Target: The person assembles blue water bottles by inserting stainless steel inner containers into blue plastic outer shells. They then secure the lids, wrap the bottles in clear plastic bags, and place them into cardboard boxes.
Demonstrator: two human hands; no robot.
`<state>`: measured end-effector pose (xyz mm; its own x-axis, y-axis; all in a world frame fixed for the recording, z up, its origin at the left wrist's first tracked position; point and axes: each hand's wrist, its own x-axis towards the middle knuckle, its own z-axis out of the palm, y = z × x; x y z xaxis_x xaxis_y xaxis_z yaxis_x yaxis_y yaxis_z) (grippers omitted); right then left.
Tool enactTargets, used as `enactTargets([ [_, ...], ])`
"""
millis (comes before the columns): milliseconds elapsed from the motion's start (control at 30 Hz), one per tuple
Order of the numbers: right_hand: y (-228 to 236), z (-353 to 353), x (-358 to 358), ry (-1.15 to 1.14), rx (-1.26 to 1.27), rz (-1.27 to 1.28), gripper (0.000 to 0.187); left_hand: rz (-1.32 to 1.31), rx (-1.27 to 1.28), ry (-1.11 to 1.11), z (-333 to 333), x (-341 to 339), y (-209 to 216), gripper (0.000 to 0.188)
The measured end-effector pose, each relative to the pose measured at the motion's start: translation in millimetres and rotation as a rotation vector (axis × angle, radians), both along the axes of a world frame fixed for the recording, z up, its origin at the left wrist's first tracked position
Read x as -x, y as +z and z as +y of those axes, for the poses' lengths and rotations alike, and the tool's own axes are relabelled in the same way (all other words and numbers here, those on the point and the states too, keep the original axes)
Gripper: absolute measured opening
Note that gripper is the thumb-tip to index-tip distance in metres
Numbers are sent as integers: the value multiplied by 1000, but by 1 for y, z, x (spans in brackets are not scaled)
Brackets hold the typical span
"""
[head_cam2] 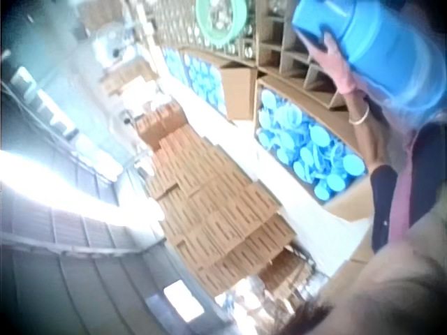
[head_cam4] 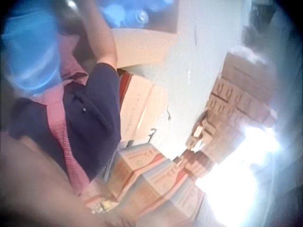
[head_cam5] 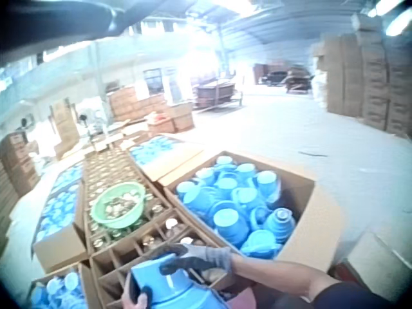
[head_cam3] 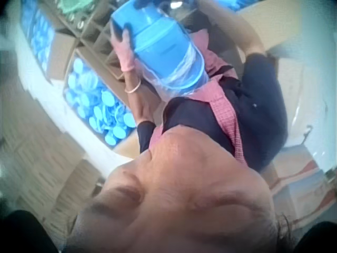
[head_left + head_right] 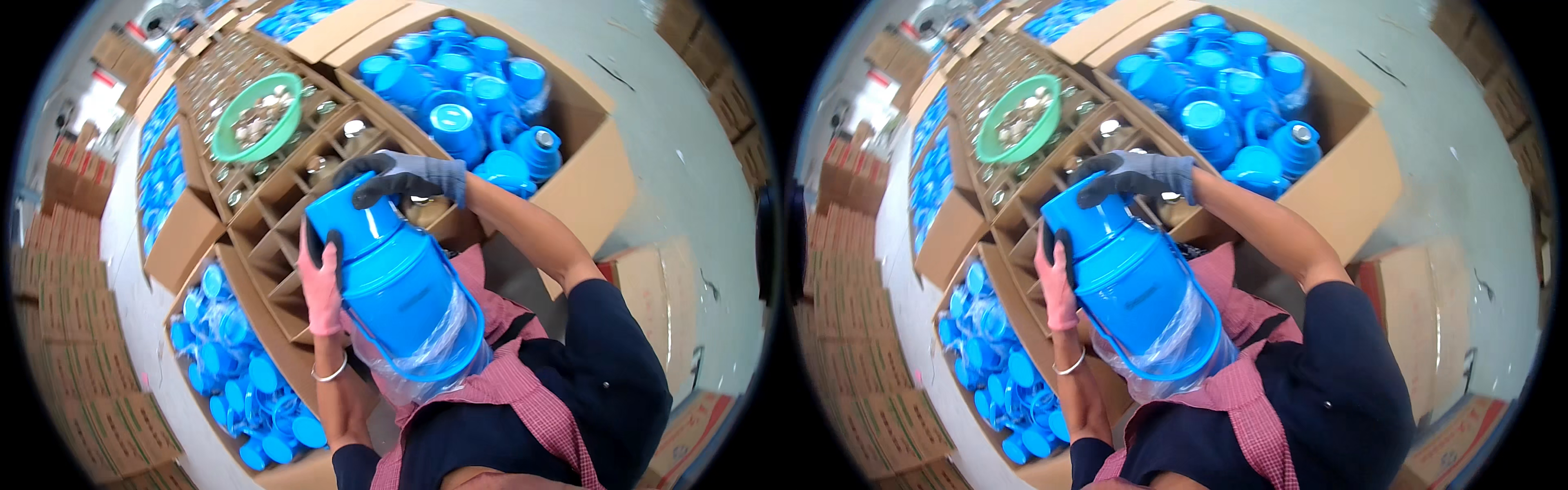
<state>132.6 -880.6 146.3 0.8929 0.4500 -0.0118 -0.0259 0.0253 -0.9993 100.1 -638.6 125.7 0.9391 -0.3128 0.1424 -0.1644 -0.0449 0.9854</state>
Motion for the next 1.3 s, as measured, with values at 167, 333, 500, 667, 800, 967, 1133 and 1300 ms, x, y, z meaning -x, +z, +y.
enactTargets([
  [167,-33,-4,-6,54,-759,147,67,-417,-227,91,-20,19,14,72],
  [333,-38,-23,-18,-173,-671,53,58,-163,-48,-14,-18,16,28,73],
  [500,-68,-203,53,-1277,873,-756,81,-33,-37,-26,18,2,8,45],
  [667,-163,-295,136,-1334,1548,-252,62,-18,-40,-23,9,0,6,46],
  [800,-154,-296,127,-1077,1811,135,53,16,-17,-44,6,-3,4,52],
  [967,-37,-121,48,-881,796,-708,35,326,336,-261,3,-22,-14,69],
  [1133,21,60,39,-314,254,-783,37,152,-107,-171,32,-24,-41,48],
  [1300,-8,12,14,-227,480,-539,52,113,-97,-109,11,-8,16,50],
])
